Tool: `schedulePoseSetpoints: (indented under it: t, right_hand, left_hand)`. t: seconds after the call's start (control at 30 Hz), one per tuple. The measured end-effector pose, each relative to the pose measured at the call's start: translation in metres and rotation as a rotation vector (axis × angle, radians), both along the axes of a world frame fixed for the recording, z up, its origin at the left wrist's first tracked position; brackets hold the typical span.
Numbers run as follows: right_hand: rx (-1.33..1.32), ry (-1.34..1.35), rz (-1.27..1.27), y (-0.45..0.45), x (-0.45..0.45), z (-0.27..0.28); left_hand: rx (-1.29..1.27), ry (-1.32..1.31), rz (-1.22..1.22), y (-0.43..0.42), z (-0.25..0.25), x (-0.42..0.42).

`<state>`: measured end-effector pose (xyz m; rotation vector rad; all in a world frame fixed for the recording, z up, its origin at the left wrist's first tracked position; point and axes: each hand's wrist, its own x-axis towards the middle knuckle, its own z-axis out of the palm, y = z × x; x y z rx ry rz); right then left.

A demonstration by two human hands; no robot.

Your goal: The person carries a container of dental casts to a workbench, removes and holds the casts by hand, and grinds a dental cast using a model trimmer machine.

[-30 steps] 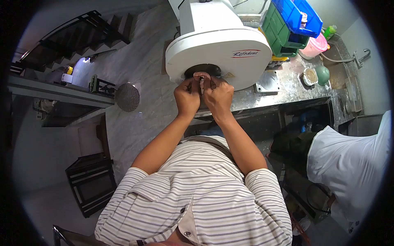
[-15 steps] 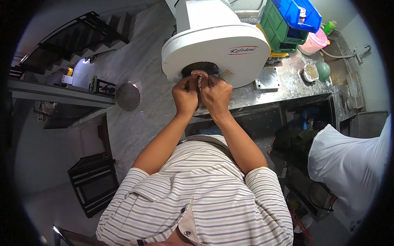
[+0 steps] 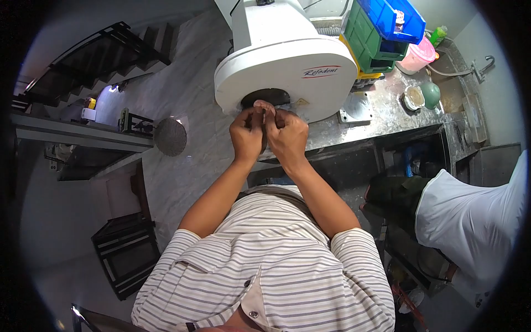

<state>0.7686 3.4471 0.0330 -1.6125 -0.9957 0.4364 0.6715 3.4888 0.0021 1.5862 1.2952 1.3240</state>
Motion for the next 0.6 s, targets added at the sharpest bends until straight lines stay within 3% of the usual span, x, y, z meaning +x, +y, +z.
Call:
schedulePoseSetpoints:
  t: [0.17,0.23,0.3,0.4,0.6]
  right_hand:
    - [-0.028,-0.045,0.090,-0.012,0.010,0.004]
    - [-0.080,0.202,0.249,-0.012,0.012,0.008]
    - [-0.114,0.278,0.249,-0.007,0.014,-0.002]
    - [-0.202,0.447,0.256,-0.005,0.018,0.005]
    - [-0.222,0.554,0.249,0.002,0.012,-0.001]
  left_hand:
    - [0.002,-0.027,-0.210,-0.006,0.003,-0.019]
    - [-0.042,-0.015,-0.248,-0.004,0.005,-0.026]
    - [-0.081,-0.009,-0.286,-0.003,0.009,-0.031]
    - [-0.313,-0.364,-0.382,-0.006,0.016,-0.041]
    - [-0.239,-0.409,-0.292,-0.014,0.010,-0.039]
